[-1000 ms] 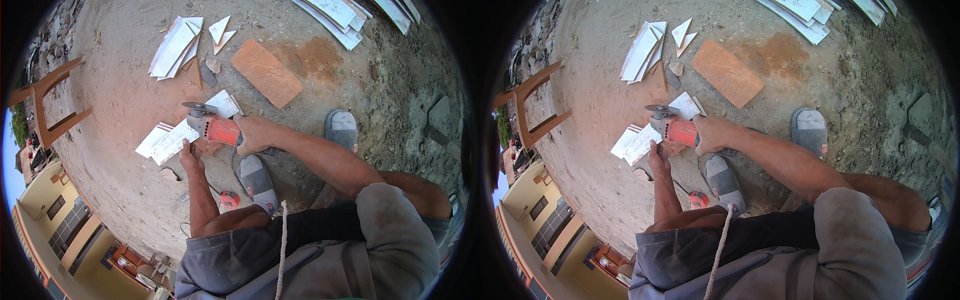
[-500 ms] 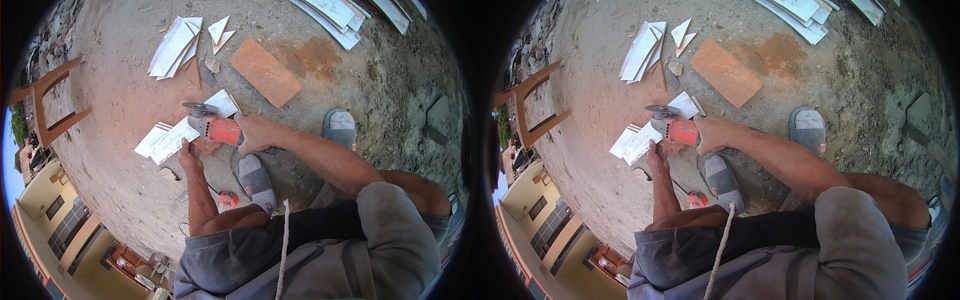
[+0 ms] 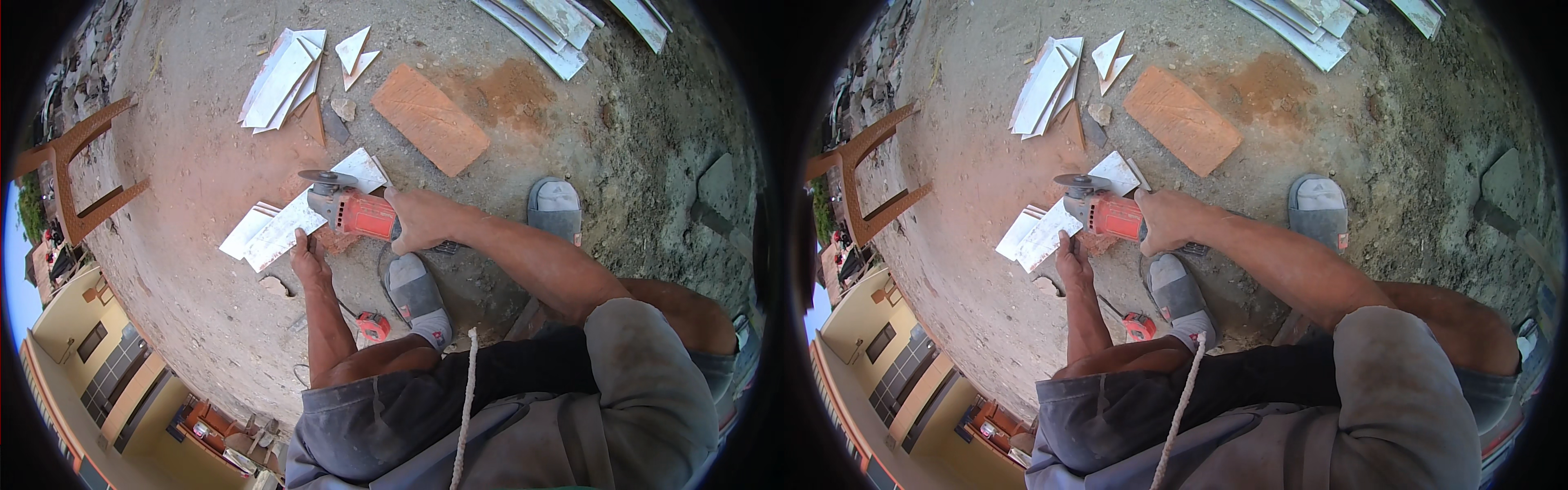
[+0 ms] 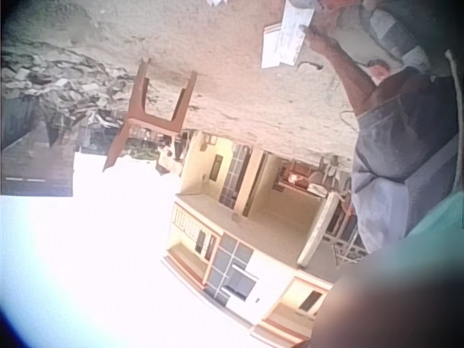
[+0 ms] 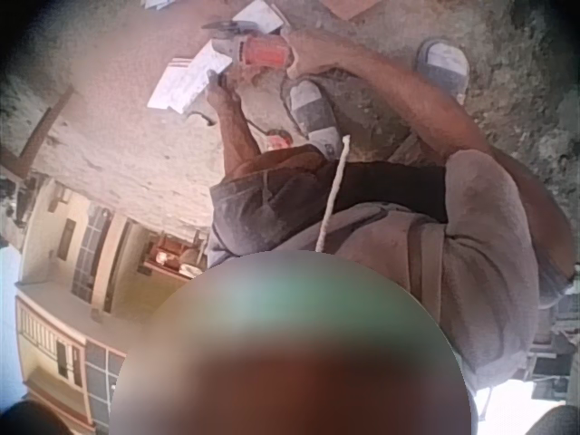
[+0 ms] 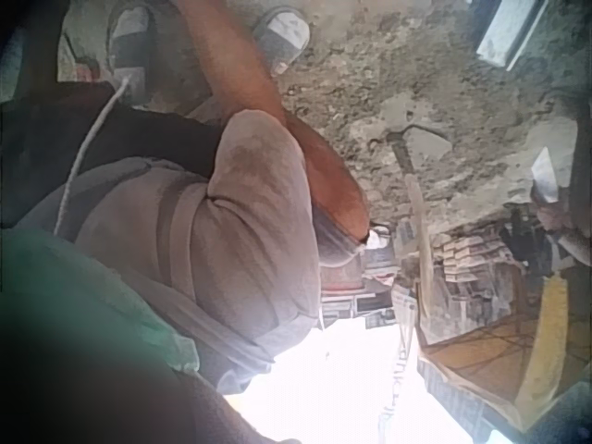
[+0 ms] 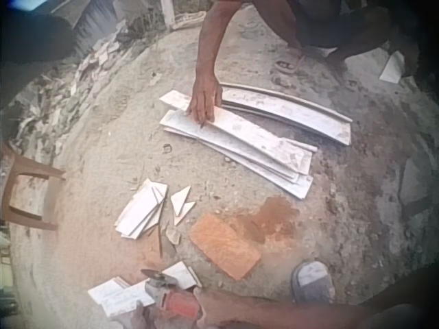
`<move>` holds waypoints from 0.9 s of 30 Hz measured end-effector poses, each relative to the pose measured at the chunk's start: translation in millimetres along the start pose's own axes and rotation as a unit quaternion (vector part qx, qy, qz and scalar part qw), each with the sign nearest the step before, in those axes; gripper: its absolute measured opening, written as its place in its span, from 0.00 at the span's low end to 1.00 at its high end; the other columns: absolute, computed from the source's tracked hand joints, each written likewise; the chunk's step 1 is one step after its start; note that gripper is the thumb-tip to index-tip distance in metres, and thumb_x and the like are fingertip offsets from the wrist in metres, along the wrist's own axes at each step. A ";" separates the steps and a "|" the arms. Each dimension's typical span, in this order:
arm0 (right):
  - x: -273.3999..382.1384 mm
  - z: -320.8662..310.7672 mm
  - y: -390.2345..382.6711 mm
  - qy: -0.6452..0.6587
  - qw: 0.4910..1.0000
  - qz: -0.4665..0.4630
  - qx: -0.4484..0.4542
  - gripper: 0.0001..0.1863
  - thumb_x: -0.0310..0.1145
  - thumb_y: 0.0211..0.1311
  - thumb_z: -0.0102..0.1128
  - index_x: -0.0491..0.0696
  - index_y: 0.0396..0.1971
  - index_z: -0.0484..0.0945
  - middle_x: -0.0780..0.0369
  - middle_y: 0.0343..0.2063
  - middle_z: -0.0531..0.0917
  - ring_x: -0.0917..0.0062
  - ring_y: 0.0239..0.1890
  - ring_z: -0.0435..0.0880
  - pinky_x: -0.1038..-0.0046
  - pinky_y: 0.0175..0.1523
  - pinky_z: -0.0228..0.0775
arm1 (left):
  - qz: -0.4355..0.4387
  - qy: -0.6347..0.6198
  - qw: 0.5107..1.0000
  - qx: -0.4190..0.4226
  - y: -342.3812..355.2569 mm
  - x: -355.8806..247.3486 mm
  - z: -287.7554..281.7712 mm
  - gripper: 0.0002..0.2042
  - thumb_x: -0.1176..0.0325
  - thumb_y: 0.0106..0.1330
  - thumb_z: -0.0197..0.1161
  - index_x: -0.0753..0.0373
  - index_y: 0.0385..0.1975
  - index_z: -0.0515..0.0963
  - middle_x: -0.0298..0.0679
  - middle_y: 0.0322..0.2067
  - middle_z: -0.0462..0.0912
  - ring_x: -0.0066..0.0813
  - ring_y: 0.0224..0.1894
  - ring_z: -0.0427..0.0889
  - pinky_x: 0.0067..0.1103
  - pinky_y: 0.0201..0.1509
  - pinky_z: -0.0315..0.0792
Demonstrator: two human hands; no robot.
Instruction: Cutting tiles using a handheld angle grinder on the ground.
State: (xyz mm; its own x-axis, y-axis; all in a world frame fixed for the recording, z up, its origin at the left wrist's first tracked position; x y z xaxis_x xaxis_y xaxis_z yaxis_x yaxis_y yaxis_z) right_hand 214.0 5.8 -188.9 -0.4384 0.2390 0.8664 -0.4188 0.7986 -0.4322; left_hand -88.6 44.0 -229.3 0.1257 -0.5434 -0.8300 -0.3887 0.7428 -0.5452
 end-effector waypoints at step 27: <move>-4.4 0.1 -9.0 0.008 1.000 0.007 0.014 0.38 0.41 0.37 0.69 0.31 0.46 0.67 0.39 0.34 0.81 0.47 0.40 0.81 0.57 0.46 0.74 | -0.005 0.016 1.000 -0.009 1.2 0.0 -2.6 0.12 0.59 0.67 0.64 0.60 0.42 0.76 0.30 0.36 0.80 0.18 0.36 0.76 0.17 0.37 0.69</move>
State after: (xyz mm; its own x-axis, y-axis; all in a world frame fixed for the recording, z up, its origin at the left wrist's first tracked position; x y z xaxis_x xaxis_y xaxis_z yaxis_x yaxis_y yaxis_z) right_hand 219.6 -2.4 -188.8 -0.4315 0.2586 0.8643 -0.4357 0.7792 -0.4507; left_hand -91.4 43.9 -229.6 0.0998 -0.5638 -0.8199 -0.4045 0.7298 -0.5511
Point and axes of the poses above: each hand's wrist, its own y-axis towards the middle knuckle, its own z-axis out of the palm, x = y × z, the point moved 5 cm from there along y, towards the middle knuckle
